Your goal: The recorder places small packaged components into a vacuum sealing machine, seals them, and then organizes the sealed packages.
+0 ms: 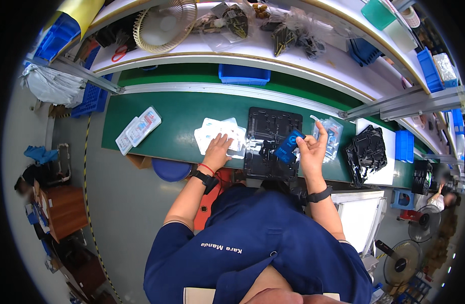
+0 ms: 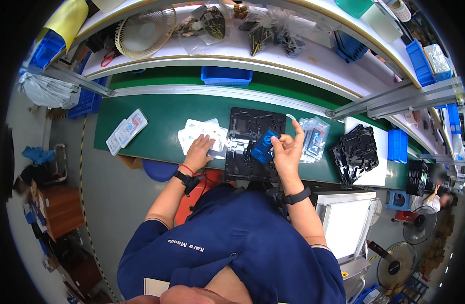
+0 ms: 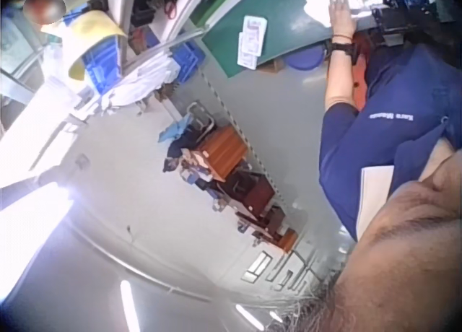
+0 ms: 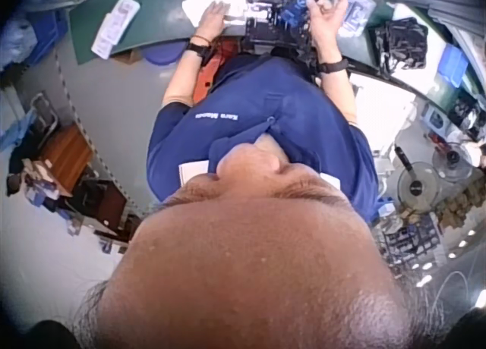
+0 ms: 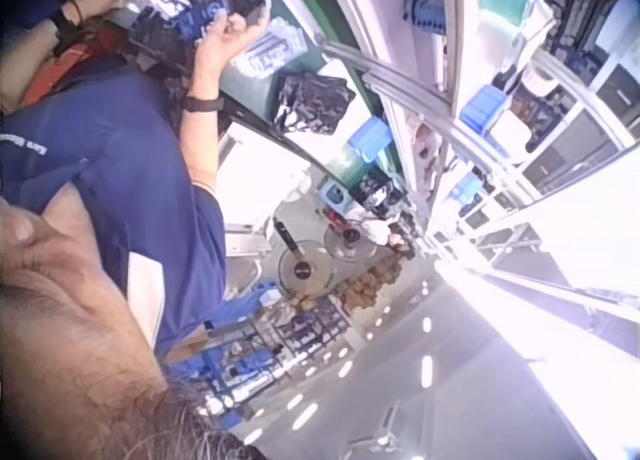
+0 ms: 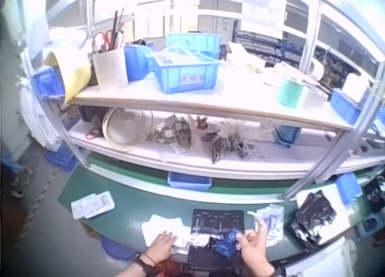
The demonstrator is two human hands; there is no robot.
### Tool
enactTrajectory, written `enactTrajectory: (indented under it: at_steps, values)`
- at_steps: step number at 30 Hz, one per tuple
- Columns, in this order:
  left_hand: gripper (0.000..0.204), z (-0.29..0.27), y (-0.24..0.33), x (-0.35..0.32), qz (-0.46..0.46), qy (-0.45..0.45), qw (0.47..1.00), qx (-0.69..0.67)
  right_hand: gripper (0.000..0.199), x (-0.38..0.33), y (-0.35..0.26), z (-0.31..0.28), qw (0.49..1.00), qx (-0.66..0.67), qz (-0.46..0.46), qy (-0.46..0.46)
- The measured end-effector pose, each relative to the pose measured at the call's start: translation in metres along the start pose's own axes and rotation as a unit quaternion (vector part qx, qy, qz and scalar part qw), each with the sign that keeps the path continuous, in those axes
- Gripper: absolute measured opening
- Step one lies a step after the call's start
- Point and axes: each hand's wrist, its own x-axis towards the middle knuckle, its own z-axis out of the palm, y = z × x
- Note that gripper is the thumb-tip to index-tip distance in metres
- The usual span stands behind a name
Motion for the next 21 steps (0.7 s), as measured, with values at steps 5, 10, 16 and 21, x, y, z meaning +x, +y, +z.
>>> enactTrajectory:
  at_steps: [5,10,16,21]
  values:
    - [0.046,0.018,-0.02,-0.012,0.021,-0.039,0.999,0.018,0.065,-0.004,-0.001,0.006,1.0,0.015,-0.006,-0.016]
    - [0.047,0.008,-0.019,-0.017,0.048,-0.082,0.995,0.031,0.063,-0.007,0.002,0.007,1.0,0.016,-0.006,-0.025]
    - [0.067,-0.003,-0.007,-0.043,0.063,-0.068,0.996,0.016,0.062,-0.008,0.0,0.002,0.999,0.021,-0.024,-0.02]
    - [0.015,0.011,-0.03,-0.076,0.129,0.05,0.99,0.029,0.063,-0.011,-0.001,0.005,1.0,0.002,-0.018,-0.02]
